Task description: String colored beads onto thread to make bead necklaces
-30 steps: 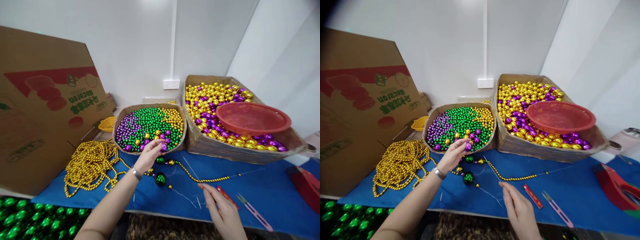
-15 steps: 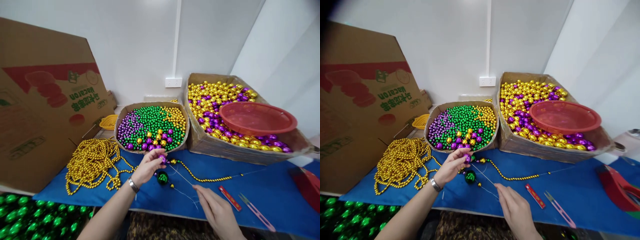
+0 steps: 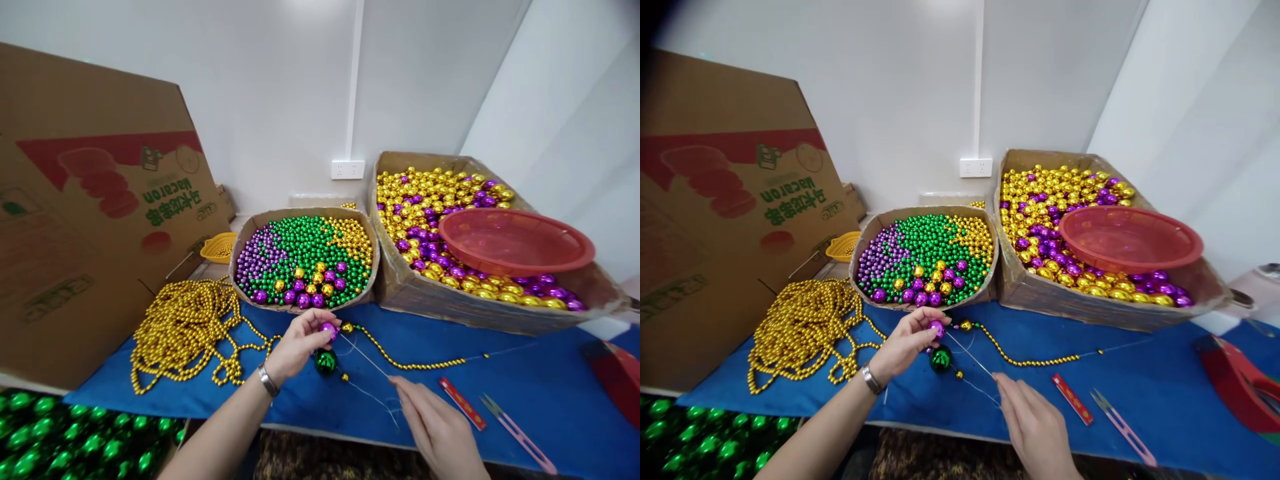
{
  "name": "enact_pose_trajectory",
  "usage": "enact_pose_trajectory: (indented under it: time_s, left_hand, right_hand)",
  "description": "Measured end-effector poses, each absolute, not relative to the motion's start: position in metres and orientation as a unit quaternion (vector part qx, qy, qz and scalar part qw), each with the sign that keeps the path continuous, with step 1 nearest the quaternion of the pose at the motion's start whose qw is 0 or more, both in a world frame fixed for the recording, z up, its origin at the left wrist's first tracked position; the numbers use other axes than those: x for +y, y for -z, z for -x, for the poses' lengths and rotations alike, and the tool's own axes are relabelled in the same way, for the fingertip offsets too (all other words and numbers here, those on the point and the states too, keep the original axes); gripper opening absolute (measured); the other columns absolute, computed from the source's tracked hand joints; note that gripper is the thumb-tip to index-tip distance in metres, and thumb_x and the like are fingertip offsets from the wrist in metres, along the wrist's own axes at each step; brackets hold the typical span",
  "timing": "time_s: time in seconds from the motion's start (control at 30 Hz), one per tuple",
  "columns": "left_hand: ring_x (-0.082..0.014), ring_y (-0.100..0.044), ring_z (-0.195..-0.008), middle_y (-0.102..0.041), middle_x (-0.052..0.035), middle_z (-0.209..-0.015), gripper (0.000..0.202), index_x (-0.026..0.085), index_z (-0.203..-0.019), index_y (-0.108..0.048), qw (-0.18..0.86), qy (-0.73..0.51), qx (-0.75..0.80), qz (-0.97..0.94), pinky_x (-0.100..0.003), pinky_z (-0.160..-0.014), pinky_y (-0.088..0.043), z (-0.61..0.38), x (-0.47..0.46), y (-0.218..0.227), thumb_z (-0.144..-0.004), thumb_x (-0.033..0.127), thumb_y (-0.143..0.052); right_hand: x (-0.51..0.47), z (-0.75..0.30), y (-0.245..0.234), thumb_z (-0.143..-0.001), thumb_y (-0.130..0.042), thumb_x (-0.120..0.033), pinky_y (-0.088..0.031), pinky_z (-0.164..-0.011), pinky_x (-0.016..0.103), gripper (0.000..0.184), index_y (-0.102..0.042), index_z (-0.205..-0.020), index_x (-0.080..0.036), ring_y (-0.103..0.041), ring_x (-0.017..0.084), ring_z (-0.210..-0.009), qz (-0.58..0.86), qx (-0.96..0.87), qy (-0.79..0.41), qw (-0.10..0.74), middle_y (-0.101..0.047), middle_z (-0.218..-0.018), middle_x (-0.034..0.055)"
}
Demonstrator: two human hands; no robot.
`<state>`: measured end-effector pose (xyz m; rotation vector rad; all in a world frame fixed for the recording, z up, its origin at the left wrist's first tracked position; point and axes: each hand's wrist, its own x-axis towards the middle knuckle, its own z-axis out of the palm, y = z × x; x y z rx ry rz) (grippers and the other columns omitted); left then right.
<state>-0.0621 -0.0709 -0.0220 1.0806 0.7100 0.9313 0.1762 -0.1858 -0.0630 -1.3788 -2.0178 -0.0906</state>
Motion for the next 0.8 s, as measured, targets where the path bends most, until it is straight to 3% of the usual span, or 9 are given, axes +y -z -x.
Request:
enact_pose_trajectory:
  time_s: [0.23, 0.47, 0.8]
  left_hand:
    - [-0.0104, -0.055, -0.075, -0.065, -0.0100, -0.106, 0.027, 0.015, -0.100, -0.061, 0.683, -0.409, 0.311, -0.520, -0.021, -0.064, -0.045, 0.059, -0.073, 0.021, -0.075, 0.024, -0.069]
    - [-0.0158, -0.057, -0.088, -0.064, -0.0092, -0.104, 0.034, 0.016, -0.100, -0.061, 0.649, -0.376, 0.319, -0.579, -0.026, -0.074, -0.046, 0.060, -0.073, 0.020, -0.070, 0.024, -0.074]
    - [-0.0109, -0.053, -0.076, -0.062, -0.0069, -0.102, 0.035, 0.016, -0.102, -0.062, 0.628, -0.381, 0.321, -0.598, -0.021, -0.065, -0.045, 0.071, -0.065, 0.003, -0.070, 0.023, -0.074]
  right_hand:
    - [-0.187, -0.179, 0.065, -0.093, -0.039, -0.025, -0.055, -0.066, 0.026, 0.029, -0.064, -0.109, -0.020, -0.069, 0.018, -0.075, 0.526, -0.783, 0.051, 0.328, -0.071, -0.088, 0.0053]
    - [-0.187, -0.178, 0.065, -0.095, -0.035, -0.022, -0.046, -0.053, 0.023, 0.032, -0.065, -0.104, -0.018, -0.062, 0.014, -0.056, 0.528, -0.785, 0.111, 0.305, -0.063, -0.066, 0.0029]
    - [-0.179, -0.168, 0.056, -0.096, -0.033, -0.021, -0.046, -0.057, 0.023, 0.034, -0.066, -0.104, -0.018, -0.061, 0.013, -0.058, 0.528, -0.785, 0.116, 0.303, -0.063, -0.067, 0.0032]
